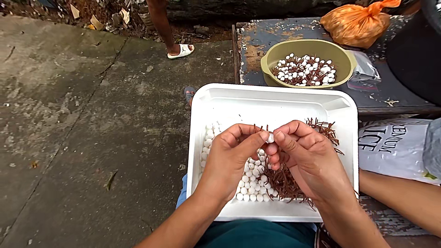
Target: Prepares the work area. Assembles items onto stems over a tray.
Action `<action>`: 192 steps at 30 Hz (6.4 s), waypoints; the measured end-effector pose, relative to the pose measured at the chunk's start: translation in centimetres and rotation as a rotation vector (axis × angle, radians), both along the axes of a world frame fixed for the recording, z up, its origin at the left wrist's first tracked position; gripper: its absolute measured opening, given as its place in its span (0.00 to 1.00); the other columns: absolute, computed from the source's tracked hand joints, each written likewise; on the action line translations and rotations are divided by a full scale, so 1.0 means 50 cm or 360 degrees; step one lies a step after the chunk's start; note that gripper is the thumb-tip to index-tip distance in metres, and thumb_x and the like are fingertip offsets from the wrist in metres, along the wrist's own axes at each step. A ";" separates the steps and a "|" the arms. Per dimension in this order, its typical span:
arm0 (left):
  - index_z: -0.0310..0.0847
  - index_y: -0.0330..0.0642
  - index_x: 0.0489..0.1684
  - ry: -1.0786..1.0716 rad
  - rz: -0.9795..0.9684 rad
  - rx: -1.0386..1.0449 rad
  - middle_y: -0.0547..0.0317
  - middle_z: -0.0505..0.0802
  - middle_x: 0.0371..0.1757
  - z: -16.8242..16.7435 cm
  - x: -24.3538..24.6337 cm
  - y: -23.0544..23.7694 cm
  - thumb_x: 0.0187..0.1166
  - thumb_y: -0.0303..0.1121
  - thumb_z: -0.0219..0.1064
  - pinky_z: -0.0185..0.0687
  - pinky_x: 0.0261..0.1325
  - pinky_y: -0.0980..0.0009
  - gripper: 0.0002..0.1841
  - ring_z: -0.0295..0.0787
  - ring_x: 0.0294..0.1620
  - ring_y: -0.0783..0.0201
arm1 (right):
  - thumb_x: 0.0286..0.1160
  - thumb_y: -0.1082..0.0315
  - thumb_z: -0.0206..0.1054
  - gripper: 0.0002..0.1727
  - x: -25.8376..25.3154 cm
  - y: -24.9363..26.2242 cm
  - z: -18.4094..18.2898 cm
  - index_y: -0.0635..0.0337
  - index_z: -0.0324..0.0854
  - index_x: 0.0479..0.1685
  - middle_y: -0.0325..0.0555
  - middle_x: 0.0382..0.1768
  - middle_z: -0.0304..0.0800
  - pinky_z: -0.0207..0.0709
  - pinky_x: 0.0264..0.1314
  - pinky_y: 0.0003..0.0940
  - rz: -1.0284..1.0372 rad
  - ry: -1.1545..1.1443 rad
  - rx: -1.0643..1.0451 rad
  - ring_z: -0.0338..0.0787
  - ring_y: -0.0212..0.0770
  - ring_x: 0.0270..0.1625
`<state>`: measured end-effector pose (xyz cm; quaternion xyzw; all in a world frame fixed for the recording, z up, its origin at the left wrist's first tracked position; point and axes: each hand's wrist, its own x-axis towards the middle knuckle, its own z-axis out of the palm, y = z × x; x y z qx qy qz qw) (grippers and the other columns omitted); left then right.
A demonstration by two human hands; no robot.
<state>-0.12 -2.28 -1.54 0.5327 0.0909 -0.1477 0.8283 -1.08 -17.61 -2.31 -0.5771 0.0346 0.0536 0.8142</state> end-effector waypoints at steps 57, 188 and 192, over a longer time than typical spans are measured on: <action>0.87 0.41 0.38 -0.1173 0.0249 0.1091 0.68 0.90 0.36 -0.009 -0.004 -0.011 0.71 0.26 0.70 0.86 0.46 0.84 0.03 0.88 0.41 0.79 | 0.79 0.76 0.66 0.12 -0.006 0.004 -0.016 0.59 0.91 0.55 0.44 0.46 0.95 0.92 0.50 0.27 -0.0133 -0.0177 0.0119 0.96 0.32 0.43; 0.87 0.38 0.39 -0.0061 0.0048 0.0341 0.59 0.91 0.33 -0.013 -0.013 -0.021 0.78 0.24 0.70 0.90 0.45 0.73 0.01 0.91 0.33 0.69 | 0.69 0.69 0.68 0.06 -0.003 -0.022 -0.026 0.58 0.86 0.27 0.40 0.32 0.90 0.76 0.46 0.17 -0.0356 -0.1237 -0.1812 0.87 0.30 0.44; 0.87 0.38 0.38 -0.0063 0.0038 0.0338 0.58 0.92 0.32 -0.012 -0.016 -0.021 0.77 0.24 0.70 0.90 0.46 0.73 0.01 0.91 0.34 0.69 | 0.67 0.70 0.68 0.06 0.000 -0.021 -0.026 0.57 0.83 0.25 0.39 0.30 0.88 0.76 0.46 0.16 -0.0366 -0.1227 -0.1755 0.86 0.29 0.43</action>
